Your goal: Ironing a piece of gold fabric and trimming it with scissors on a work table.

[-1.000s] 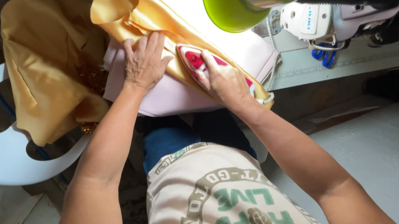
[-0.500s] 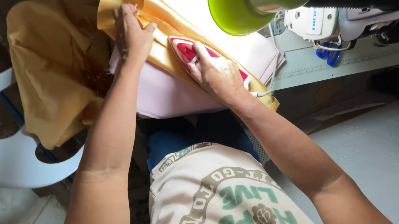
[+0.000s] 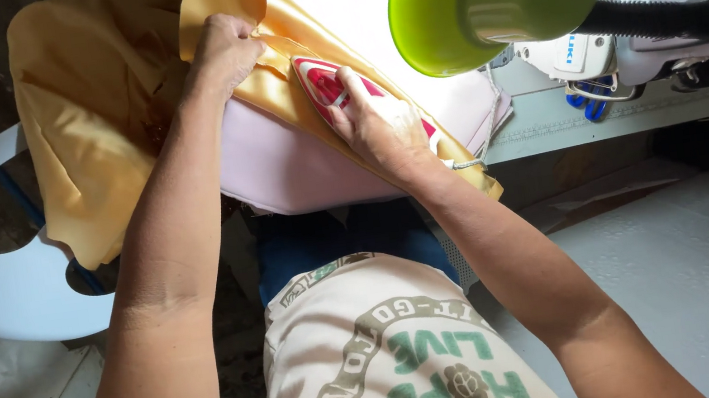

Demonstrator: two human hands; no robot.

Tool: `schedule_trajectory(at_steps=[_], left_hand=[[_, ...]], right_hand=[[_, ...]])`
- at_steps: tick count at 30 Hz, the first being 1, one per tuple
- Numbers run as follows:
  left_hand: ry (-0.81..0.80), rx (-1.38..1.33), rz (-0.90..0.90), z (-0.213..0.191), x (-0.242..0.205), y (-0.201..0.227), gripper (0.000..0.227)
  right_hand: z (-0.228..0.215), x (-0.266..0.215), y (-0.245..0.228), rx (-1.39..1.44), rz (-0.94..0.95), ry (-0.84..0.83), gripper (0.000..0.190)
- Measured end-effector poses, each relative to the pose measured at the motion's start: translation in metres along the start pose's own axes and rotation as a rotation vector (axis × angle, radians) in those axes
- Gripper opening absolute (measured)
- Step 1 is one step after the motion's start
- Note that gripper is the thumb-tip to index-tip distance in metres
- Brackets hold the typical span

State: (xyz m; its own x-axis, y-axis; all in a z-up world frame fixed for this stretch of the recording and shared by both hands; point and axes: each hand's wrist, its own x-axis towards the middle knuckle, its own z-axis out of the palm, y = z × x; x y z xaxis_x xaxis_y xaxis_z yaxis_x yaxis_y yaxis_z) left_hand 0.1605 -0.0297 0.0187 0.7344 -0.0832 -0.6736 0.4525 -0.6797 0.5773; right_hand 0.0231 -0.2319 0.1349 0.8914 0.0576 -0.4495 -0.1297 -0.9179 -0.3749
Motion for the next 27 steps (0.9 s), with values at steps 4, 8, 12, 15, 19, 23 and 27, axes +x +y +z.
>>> schedule_trajectory(at_steps=[4,8,12,15,19,23,27], left_hand=[[-0.046,-0.025,-0.06,-0.014,-0.028,0.026,0.005],[0.02,0.191,0.046,-0.005,-0.01,0.009,0.035],[0.097,0.353,0.308,0.0,0.0,-0.001,0.022],[0.159,0.39,0.396,0.009,0.016,-0.018,0.006],[0.153,0.395,0.372,0.004,0.012,-0.011,0.009],[0.209,0.446,0.371,0.006,0.018,-0.01,0.018],[0.218,0.339,0.296,0.002,0.006,-0.005,0.015]], right_hand=[[0.008,-0.016,0.015,-0.074,-0.048,0.057,0.051],[0.0,-0.008,0.002,-0.103,0.053,-0.027,0.055],[0.005,-0.007,0.009,-0.115,-0.022,0.023,0.053],[0.001,-0.009,0.006,-0.121,0.133,-0.145,0.058],[-0.002,0.013,-0.012,-0.054,0.088,-0.072,0.055],[-0.015,0.028,-0.031,0.077,0.095,-0.114,0.049],[0.003,0.011,-0.008,0.025,-0.013,0.038,0.05]])
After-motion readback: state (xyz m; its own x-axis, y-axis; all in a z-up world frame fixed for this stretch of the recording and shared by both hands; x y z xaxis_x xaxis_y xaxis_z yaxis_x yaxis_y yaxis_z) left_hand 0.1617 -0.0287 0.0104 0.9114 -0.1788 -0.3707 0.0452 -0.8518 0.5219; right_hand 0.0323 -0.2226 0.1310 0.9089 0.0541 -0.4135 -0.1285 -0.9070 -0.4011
